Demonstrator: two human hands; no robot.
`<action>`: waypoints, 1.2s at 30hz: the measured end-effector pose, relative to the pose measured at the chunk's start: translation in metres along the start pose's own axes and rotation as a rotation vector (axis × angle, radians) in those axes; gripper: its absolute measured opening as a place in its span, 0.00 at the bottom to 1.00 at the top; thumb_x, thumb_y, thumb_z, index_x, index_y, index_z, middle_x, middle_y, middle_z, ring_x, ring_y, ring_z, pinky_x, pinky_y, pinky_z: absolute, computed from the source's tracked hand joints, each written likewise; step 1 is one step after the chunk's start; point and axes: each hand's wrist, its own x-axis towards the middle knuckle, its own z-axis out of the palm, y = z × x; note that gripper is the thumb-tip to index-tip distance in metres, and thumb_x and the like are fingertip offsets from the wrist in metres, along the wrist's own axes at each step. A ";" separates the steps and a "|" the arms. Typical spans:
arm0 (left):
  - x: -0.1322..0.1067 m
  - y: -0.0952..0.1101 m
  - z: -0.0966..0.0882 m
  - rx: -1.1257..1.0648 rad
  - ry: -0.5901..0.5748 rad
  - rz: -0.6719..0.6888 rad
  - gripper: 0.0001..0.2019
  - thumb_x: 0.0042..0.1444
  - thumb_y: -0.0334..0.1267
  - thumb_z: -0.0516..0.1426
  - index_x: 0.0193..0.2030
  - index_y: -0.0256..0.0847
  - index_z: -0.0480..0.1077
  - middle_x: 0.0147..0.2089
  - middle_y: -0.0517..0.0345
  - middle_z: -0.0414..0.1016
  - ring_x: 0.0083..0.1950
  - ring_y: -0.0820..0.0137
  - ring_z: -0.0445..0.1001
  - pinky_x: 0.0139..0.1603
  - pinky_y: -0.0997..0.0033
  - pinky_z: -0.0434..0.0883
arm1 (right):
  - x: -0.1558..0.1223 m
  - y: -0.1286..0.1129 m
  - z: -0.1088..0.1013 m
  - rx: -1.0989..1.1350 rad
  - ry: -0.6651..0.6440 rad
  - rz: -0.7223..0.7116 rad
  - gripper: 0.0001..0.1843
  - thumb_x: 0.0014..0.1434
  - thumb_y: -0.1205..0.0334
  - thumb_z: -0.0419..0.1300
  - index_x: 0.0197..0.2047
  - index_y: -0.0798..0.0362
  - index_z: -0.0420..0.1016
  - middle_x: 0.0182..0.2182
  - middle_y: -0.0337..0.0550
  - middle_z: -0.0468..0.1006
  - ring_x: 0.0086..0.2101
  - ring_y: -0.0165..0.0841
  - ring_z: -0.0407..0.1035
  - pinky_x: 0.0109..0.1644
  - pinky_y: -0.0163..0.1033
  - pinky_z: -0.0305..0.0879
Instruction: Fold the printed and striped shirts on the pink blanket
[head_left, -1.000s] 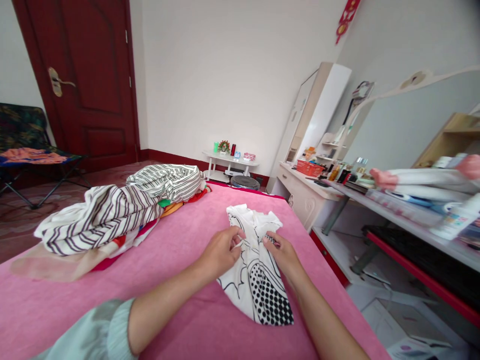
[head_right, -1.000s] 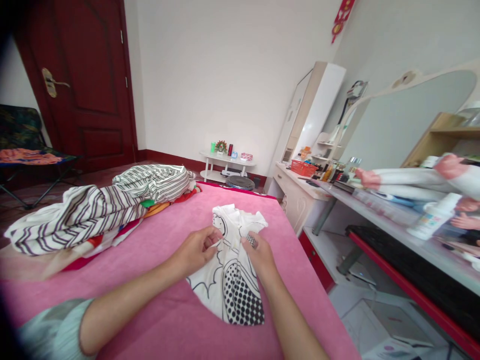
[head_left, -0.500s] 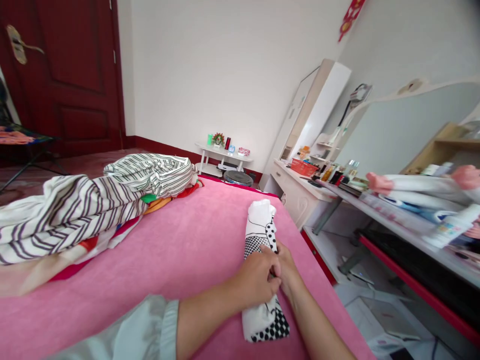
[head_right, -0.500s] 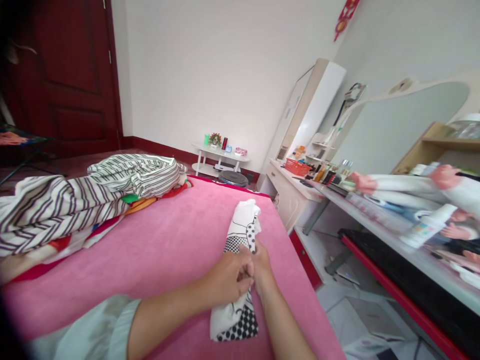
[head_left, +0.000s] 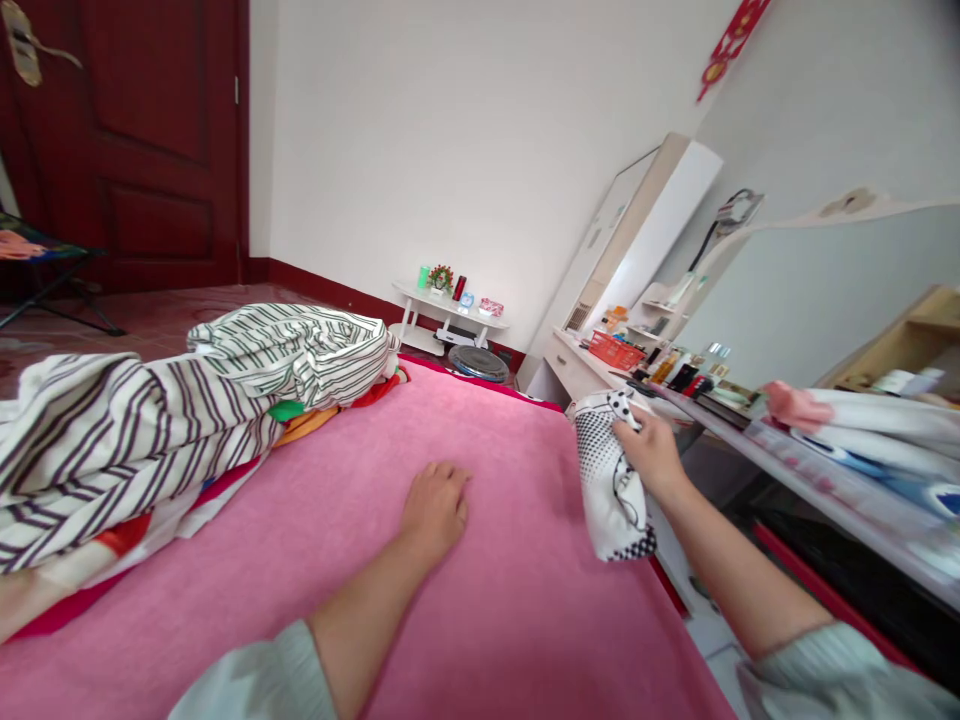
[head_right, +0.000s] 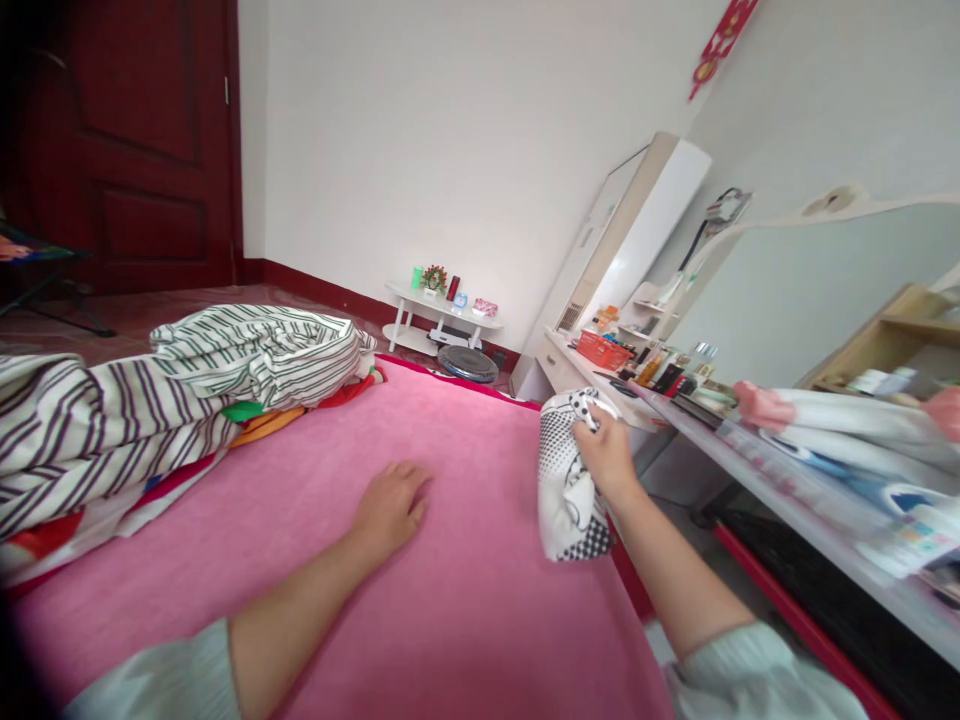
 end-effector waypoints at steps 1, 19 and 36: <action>0.000 0.003 0.000 0.009 -0.013 0.003 0.18 0.54 0.32 0.52 0.51 0.40 0.70 0.49 0.49 0.71 0.53 0.60 0.66 0.55 0.62 0.62 | 0.022 0.007 0.001 -0.100 0.005 -0.016 0.20 0.51 0.61 0.52 0.44 0.58 0.77 0.37 0.47 0.79 0.39 0.41 0.71 0.43 0.40 0.65; 0.002 0.007 0.002 0.055 -0.020 -0.016 0.15 0.54 0.32 0.51 0.48 0.40 0.70 0.47 0.49 0.68 0.50 0.60 0.64 0.51 0.60 0.63 | 0.057 0.116 0.134 -0.489 -0.414 0.252 0.26 0.61 0.46 0.49 0.50 0.57 0.75 0.50 0.56 0.74 0.50 0.43 0.68 0.50 0.41 0.61; 0.003 0.007 0.001 0.042 -0.032 -0.027 0.13 0.56 0.32 0.51 0.44 0.41 0.72 0.45 0.50 0.68 0.49 0.61 0.64 0.50 0.61 0.63 | 0.035 0.110 0.105 -0.681 -0.094 0.323 0.26 0.55 0.62 0.53 0.57 0.57 0.68 0.52 0.63 0.70 0.52 0.52 0.65 0.50 0.53 0.63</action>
